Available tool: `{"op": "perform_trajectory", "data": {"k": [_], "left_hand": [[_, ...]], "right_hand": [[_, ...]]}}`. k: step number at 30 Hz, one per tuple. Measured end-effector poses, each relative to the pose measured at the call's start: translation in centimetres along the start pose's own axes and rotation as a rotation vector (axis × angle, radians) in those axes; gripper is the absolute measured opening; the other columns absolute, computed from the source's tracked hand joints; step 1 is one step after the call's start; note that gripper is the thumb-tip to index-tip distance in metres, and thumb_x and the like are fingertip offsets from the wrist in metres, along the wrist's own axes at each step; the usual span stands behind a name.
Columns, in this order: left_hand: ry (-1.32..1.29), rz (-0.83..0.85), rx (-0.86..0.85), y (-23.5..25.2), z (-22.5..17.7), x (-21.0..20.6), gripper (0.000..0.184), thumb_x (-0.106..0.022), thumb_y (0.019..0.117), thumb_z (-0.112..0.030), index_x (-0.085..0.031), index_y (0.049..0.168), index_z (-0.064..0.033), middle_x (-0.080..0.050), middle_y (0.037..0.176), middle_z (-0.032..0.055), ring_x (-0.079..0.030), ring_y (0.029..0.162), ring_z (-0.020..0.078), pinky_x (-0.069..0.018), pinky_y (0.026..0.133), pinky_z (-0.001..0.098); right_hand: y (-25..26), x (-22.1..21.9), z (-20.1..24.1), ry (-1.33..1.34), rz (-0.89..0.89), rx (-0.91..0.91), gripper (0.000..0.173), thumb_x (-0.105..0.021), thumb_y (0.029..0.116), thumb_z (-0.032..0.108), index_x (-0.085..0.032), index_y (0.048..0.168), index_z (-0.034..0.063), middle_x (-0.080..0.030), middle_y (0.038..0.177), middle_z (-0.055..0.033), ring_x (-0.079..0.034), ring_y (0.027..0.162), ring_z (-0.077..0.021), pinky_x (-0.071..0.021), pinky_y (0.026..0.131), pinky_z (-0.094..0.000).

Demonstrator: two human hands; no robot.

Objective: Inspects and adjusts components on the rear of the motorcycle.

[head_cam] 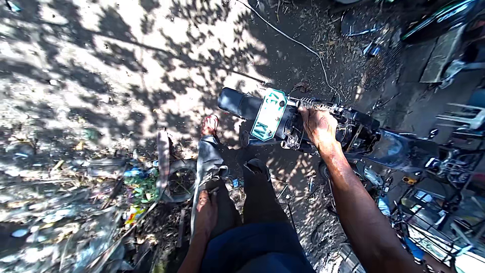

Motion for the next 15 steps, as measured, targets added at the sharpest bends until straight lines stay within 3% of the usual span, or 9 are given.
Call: {"op": "perform_trajectory", "data": {"k": [2, 4, 6, 8, 12, 15], "left_hand": [[-0.019, -0.015, -0.019, 0.1, 0.0, 0.1, 0.048, -0.043, 0.1095, -0.035, -0.053, 0.139, 0.0015, -0.063, 0.133, 0.0225, -0.06, 0.128, 0.0334, -0.0442, 0.111, 0.0506], [-0.047, -0.048, -0.042, 0.1, -0.1, 0.3, 0.046, -0.045, 0.109, -0.033, -0.055, 0.137, 0.0022, -0.065, 0.129, 0.0225, -0.062, 0.125, 0.0336, -0.046, 0.109, 0.0507], [-0.053, -0.06, -0.051, 0.1, -0.2, 0.5, 0.047, -0.045, 0.1089, -0.034, -0.055, 0.137, 0.0021, -0.065, 0.129, 0.0231, -0.062, 0.124, 0.0334, -0.0459, 0.109, 0.051], [-0.061, -0.066, -0.049, 0.2, -0.3, 0.7, 0.047, -0.046, 0.1085, -0.033, -0.055, 0.137, 0.0027, -0.064, 0.129, 0.024, -0.062, 0.125, 0.0347, -0.0454, 0.109, 0.0525], [-0.14, -0.087, -0.033, 0.3, -0.6, 1.9, 0.043, -0.049, 0.108, -0.028, -0.056, 0.137, 0.0041, -0.065, 0.128, 0.0257, -0.062, 0.124, 0.0358, -0.0445, 0.11, 0.0526], [-0.25, -0.136, 0.022, 0.3, -0.1, 3.0, 0.04, -0.052, 0.1073, -0.024, -0.057, 0.132, 0.0063, -0.067, 0.121, 0.0263, -0.064, 0.118, 0.0353, -0.0463, 0.107, 0.0532]], "right_hand": [[0.2, 0.2, -0.2, -0.021, -0.051, 0.051, 0.053, -0.045, 0.1053, 0.057, -0.063, 0.092, 0.0086, -0.063, 0.084, -0.0171, -0.066, 0.075, -0.0374, -0.0516, 0.057, -0.0556], [0.5, -0.1, -0.4, -0.074, -0.092, 0.177, 0.038, -0.052, 0.1054, 0.043, -0.061, 0.104, 0.0061, -0.061, 0.104, -0.0181, -0.066, 0.095, -0.0368, -0.0563, 0.071, -0.054], [0.5, -1.0, -0.7, -0.094, -0.094, 0.274, 0.028, -0.053, 0.1054, 0.03, -0.063, 0.106, 0.0036, -0.061, 0.108, -0.0198, -0.064, 0.102, -0.0381, -0.0566, 0.078, -0.0534], [0.9, -2.1, -1.0, -0.09, -0.109, 0.278, 0.027, -0.05, 0.1064, 0.027, -0.064, 0.107, 0.0038, -0.062, 0.108, -0.0197, -0.064, 0.104, -0.038, -0.0555, 0.082, -0.0534], [1.8, -3.1, -0.7, -0.02, -0.098, 0.11, 0.037, -0.041, 0.1086, 0.037, -0.063, 0.1, 0.0085, -0.068, 0.092, -0.0156, -0.071, 0.089, -0.0347, -0.0563, 0.069, -0.0549], [2.9, -2.4, 0.2, -0.012, -0.013, 0.006, 0.043, -0.039, 0.1052, 0.04, -0.066, 0.095, 0.0083, -0.071, 0.088, -0.015, -0.072, 0.086, -0.0353, -0.0554, 0.069, -0.0571]]}}
Point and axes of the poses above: each hand's wrist, its own y-axis towards the middle knuckle, its own x-axis out of the back of the hand, z = x × y, the point moved 2 cm from there along y, towards the middle knuckle
